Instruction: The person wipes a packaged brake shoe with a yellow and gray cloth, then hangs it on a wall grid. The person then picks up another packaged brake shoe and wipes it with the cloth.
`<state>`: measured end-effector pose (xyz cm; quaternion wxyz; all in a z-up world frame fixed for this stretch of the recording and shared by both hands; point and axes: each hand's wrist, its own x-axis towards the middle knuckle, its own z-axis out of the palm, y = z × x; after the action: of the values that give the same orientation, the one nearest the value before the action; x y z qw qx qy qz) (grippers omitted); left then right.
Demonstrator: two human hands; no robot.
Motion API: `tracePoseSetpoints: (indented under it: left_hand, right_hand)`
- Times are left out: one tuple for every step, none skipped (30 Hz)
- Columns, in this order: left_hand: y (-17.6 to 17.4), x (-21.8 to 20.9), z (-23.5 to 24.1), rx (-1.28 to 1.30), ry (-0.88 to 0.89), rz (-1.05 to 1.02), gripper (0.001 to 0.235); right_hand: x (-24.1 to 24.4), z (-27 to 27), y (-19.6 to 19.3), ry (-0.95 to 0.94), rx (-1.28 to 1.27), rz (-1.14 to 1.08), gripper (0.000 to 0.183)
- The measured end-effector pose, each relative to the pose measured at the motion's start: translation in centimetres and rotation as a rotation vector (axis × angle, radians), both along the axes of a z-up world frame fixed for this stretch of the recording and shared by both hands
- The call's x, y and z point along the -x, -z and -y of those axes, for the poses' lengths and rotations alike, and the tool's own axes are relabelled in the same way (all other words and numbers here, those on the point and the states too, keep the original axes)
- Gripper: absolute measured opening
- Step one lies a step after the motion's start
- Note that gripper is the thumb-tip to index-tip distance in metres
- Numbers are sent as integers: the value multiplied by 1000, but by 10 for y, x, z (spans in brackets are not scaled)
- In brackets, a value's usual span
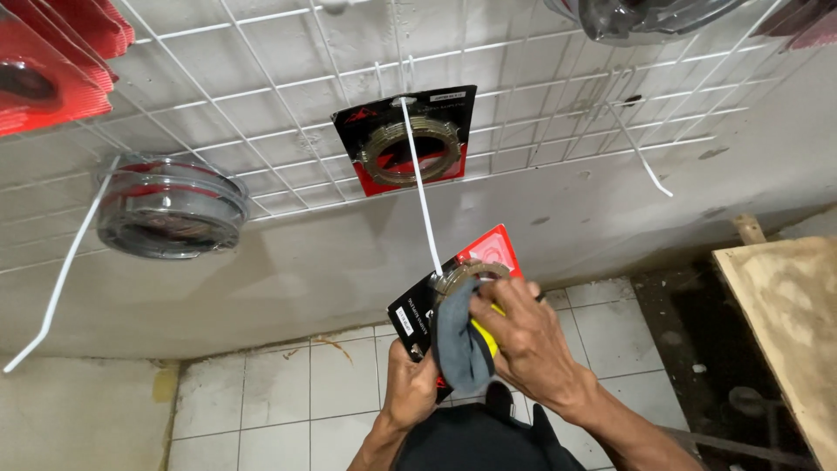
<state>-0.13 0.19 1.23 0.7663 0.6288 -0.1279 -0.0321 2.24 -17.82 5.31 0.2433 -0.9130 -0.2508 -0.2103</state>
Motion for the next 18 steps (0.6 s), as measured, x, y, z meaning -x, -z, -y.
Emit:
tracePoseSetpoints:
  left_hand:
    - [-4,1,0,0,2,1,27]
    - [-9,2,0,18,-34,-8,12]
    - [-14,2,-1,36,-70,-18,21]
    - [-8,2,-2,40,-77,-18,21]
    - [-2,2,-2,30,-90,-2,12]
    - [4,2,-4,18,-104,13,18]
    - [7,1,-3,19,-111,11,18]
    - [10,0,-2,95,-101,-4,18]
    - [13,0,-2,172,-92,-19,20]
    - [10,2,-2,171,-89,-20,20]
    - [7,3,-3,91,-74,-30,14]
    - [3,3,-2,12,-58,-34,12]
    - [3,1,-3,12,-55,-29,12]
    - [3,0,-4,10,-72,-13,14]
    - [4,-1,-6,8,-89,3,17]
    - [1,-1,-5,9,-88,-2,17]
    - [-2,-1,-4,63,-86,3,13]
    - [-5,-2,-3,118,-83,8,19]
  right_hand:
    - [2,0,-3,2,0,1,29]
    - [4,1,-5,106,129,43,40]
    - [5,0,-8,211,257,85,53]
    - [11,0,-8,203,261,87,53]
    - [16,1,-8,163,213,17,44]
    - [22,0,-8,123,163,-54,36]
    - [19,2,-7,116,164,-55,36]
    - [18,3,-5,99,131,-69,33]
    - [17,4,-4,82,98,-84,32]
    - [13,2,-8,85,97,-85,32]
    - [10,0,-12,83,27,-79,28]
    - [5,-2,-18,81,-41,-67,30]
    - [8,0,-18,84,-41,-62,30]
    - [11,1,-18,-63,-37,-83,31]
    - [14,2,-17,-211,-33,-103,32]
    - [11,5,-12,-210,-33,-108,32]
    - [9,9,-6,-85,-3,-83,35]
    - [6,12,0,40,27,-58,40]
